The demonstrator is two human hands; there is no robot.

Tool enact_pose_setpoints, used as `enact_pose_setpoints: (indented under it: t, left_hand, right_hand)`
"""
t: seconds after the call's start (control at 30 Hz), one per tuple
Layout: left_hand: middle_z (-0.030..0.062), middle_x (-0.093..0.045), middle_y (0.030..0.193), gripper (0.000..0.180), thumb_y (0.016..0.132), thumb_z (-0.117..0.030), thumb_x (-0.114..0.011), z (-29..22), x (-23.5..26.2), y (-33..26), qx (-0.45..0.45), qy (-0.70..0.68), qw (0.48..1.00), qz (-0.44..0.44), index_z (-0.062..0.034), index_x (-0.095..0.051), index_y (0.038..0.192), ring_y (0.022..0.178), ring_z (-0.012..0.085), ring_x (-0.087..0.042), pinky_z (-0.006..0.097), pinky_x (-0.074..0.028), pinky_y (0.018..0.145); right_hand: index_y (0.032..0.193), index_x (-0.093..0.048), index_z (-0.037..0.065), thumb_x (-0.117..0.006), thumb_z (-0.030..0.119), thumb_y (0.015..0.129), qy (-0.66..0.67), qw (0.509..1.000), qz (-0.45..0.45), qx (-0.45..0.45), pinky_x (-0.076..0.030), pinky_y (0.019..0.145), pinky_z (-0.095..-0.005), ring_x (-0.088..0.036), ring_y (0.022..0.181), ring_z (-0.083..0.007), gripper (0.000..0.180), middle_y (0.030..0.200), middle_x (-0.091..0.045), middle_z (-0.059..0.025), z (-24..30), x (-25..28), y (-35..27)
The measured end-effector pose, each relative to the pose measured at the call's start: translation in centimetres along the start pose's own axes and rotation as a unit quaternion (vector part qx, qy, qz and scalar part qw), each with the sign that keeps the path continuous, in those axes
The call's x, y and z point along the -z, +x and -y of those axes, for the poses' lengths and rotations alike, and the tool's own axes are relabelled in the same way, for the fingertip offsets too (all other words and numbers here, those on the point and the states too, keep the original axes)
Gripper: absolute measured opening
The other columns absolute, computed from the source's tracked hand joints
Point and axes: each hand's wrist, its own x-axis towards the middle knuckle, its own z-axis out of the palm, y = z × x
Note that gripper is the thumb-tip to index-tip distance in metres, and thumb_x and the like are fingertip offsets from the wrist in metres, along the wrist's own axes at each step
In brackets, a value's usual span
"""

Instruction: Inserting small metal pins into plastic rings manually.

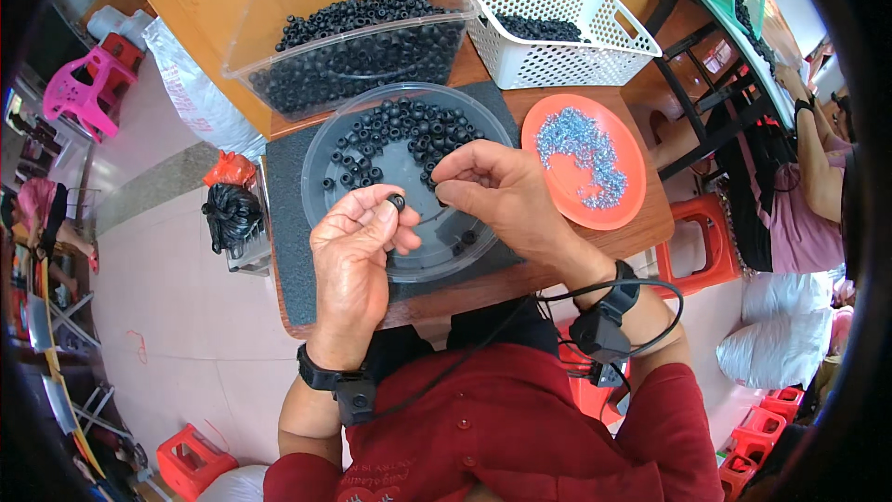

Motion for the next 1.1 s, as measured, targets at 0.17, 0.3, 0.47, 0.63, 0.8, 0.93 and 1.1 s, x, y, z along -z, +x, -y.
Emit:
enact_pose_setpoints:
  t: [0.17,0.3,0.47,0.63,0.8,0.93,1.1]
  left_hand:
    - [0.0136,-0.065,0.082,0.017,0.089,-0.006,-0.057,0.5,-1.1,-0.1,-0.001,-0.013,1.000,-0.008,0.0039,-0.057,0.102,0.064,0.0163,-0.060,0.024,-0.047,0.060]
    - [0.0106,-0.064,0.082,0.016,0.090,-0.006,-0.056,1.0,-1.6,-0.1,-0.011,-0.042,0.999,-0.012,0.0030,-0.056,0.102,0.064,0.0142,-0.059,0.024,-0.047,0.060]
    - [0.0074,-0.062,0.082,0.014,0.090,-0.005,-0.056,0.9,-1.9,-0.3,-0.020,-0.041,0.998,-0.034,0.0027,-0.056,0.102,0.064,0.0109,-0.055,0.022,-0.046,0.061]
    - [0.0069,-0.062,0.083,0.013,0.091,-0.003,-0.055,0.8,-2.0,-0.5,-0.020,-0.072,0.996,-0.044,0.0026,-0.056,0.102,0.064,0.0094,-0.054,0.021,-0.045,0.060]
    - [0.0070,-0.063,0.083,0.013,0.090,-0.005,-0.056,0.9,-2.1,-0.5,-0.027,-0.057,0.997,-0.041,0.0022,-0.056,0.101,0.065,0.0091,-0.054,0.021,-0.044,0.060]
    - [0.0068,-0.064,0.082,0.013,0.089,-0.006,-0.058,1.0,-1.1,-0.4,-0.029,0.015,0.999,-0.040,0.0021,-0.058,0.100,0.066,0.0091,-0.056,0.022,-0.044,0.060]
    - [0.0065,-0.064,0.082,0.013,0.089,-0.004,-0.058,0.9,-1.7,-0.5,-0.032,0.033,0.998,-0.033,0.0023,-0.058,0.099,0.067,0.0089,-0.057,0.021,-0.044,0.062]
  right_hand:
    - [0.092,-0.062,-0.003,-0.065,0.001,0.081,0.160,0.986,-0.053,-0.004,-0.047,0.065,-0.0209,-0.057,0.074,-0.0061,0.012,0.082,-0.063,-0.0022,0.7,-2.3,-1.4]
    - [0.092,-0.061,-0.002,-0.064,0.001,0.081,0.102,0.989,-0.095,0.053,-0.046,0.065,-0.0234,-0.055,0.073,-0.0084,0.012,0.084,-0.062,-0.0048,-0.6,-3.7,-2.1]
    - [0.092,-0.061,0.001,-0.065,0.000,0.075,-0.099,0.966,-0.113,0.212,-0.047,0.064,-0.0277,-0.054,0.077,-0.0197,0.018,0.086,-0.060,-0.0082,-0.7,-3.9,-2.4]
    - [0.099,-0.061,0.001,-0.068,-0.001,0.075,-0.126,0.955,-0.108,0.247,-0.045,0.066,-0.0262,-0.053,0.075,-0.0153,0.025,0.089,-0.060,-0.0076,-0.9,-3.9,-2.5]
    - [0.099,-0.061,0.002,-0.069,-0.001,0.073,-0.114,0.958,-0.117,0.236,-0.046,0.065,-0.0269,-0.054,0.076,-0.0152,0.027,0.088,-0.061,-0.0069,-0.7,-3.9,-2.6]
    - [0.096,-0.060,0.002,-0.069,-0.003,0.070,-0.196,0.934,-0.107,0.280,-0.045,0.064,-0.0287,-0.054,0.073,-0.0198,0.027,0.084,-0.060,-0.0086,-0.5,-2.8,-2.1]
    - [0.092,-0.059,0.001,-0.068,-0.005,0.065,-0.313,0.885,-0.070,0.337,-0.044,0.061,-0.0331,-0.054,0.071,-0.0265,0.029,0.082,-0.059,-0.0104,0.2,-2.5,-1.9]
